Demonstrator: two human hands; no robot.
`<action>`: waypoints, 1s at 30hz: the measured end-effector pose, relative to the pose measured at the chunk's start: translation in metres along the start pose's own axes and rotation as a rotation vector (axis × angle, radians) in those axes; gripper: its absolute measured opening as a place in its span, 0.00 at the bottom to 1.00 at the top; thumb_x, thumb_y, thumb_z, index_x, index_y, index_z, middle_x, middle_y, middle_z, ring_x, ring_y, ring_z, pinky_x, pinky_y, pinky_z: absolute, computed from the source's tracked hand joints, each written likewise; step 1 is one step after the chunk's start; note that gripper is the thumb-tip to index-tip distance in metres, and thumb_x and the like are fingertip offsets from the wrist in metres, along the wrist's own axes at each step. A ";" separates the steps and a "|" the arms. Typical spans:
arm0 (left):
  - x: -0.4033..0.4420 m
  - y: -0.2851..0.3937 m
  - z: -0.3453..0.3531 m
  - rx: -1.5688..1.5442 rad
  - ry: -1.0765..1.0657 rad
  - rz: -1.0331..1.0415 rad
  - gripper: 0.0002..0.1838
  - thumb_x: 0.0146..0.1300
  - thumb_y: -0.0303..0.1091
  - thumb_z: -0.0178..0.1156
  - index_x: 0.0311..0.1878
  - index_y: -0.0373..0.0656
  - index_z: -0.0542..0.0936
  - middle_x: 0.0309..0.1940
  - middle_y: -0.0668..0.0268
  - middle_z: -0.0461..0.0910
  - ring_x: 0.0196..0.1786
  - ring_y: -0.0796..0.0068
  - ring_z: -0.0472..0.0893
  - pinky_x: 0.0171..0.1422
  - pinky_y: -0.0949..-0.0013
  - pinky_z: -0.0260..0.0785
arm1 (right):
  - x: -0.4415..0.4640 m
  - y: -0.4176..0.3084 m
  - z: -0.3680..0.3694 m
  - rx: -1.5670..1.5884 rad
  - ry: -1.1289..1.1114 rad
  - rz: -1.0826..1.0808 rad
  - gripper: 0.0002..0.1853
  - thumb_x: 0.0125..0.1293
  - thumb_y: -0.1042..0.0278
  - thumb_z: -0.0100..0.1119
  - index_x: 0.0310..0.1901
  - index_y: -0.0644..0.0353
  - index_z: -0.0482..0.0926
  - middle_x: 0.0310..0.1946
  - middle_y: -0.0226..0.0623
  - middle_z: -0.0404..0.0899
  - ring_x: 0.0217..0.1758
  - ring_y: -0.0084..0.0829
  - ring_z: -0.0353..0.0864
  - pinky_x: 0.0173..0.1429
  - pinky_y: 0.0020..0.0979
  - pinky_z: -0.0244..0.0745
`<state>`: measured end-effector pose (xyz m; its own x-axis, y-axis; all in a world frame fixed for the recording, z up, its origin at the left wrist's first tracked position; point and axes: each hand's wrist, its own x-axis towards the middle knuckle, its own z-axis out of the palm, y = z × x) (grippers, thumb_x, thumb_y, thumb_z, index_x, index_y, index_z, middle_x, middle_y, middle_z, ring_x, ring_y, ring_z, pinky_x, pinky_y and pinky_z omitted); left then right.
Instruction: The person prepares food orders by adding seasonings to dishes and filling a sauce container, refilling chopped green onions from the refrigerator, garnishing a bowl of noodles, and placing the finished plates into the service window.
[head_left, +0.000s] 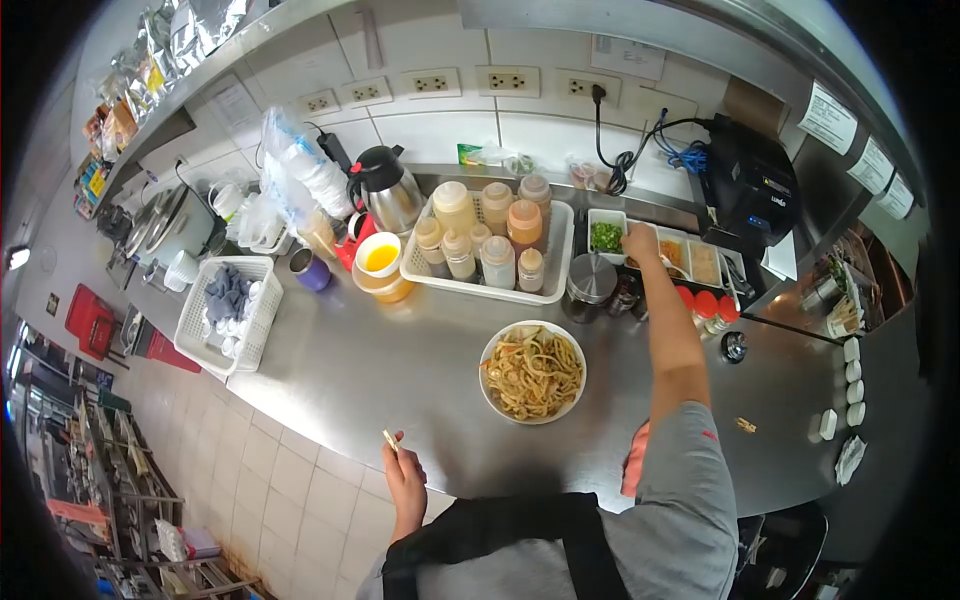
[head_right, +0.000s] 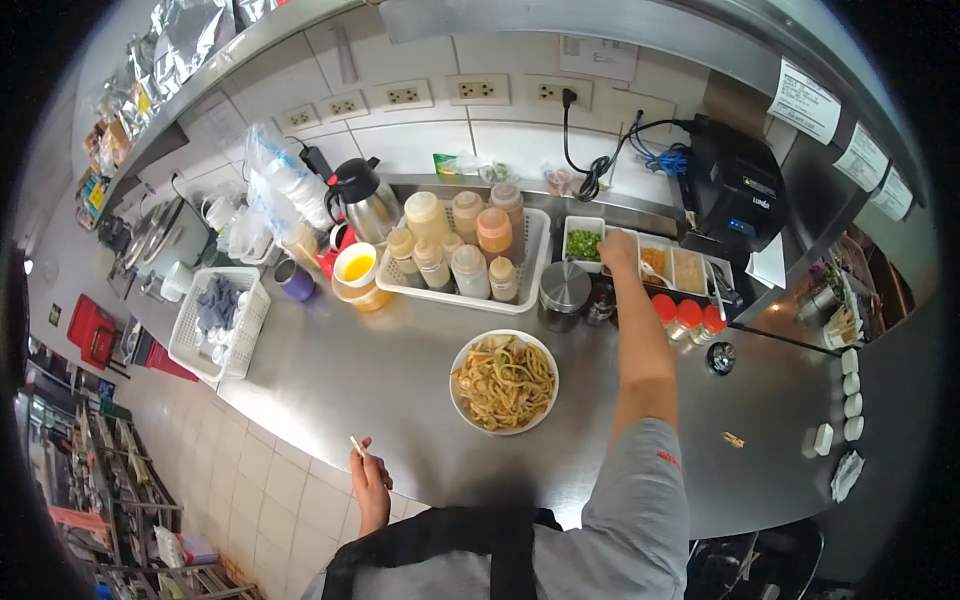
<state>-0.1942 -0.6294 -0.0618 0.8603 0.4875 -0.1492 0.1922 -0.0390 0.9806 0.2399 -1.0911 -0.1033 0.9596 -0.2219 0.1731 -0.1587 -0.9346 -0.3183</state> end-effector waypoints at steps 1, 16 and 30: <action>-0.001 0.002 0.000 -0.008 -0.012 0.053 0.17 0.78 0.38 0.39 0.60 0.38 0.69 0.23 0.72 0.67 0.22 0.84 0.65 0.24 0.77 0.61 | -0.004 0.000 0.000 0.121 -0.055 0.052 0.19 0.53 0.57 0.68 0.39 0.65 0.85 0.32 0.54 0.83 0.41 0.51 0.83 0.50 0.45 0.77; -0.036 -0.003 0.042 0.155 -1.036 0.059 0.15 0.79 0.41 0.41 0.47 0.41 0.74 0.24 0.65 0.77 0.23 0.81 0.71 0.30 0.77 0.64 | -0.491 -0.178 -0.086 1.420 -0.717 0.103 0.22 0.77 0.55 0.45 0.64 0.60 0.69 0.48 0.34 0.78 0.48 0.25 0.78 0.53 0.28 0.74; -0.153 -0.035 0.133 0.556 -1.847 0.345 0.17 0.71 0.40 0.54 0.59 0.44 0.75 0.37 0.61 0.84 0.40 0.69 0.82 0.48 0.66 0.72 | -0.616 0.054 -0.123 1.161 0.600 0.725 0.18 0.77 0.51 0.44 0.45 0.61 0.72 0.25 0.31 0.77 0.25 0.21 0.76 0.30 0.23 0.70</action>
<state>-0.2701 -0.8189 -0.0900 0.1742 -0.9436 -0.2817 -0.2794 -0.3217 0.9047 -0.3884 -1.0390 -0.1125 0.4734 -0.8765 -0.0876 -0.0013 0.0987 -0.9951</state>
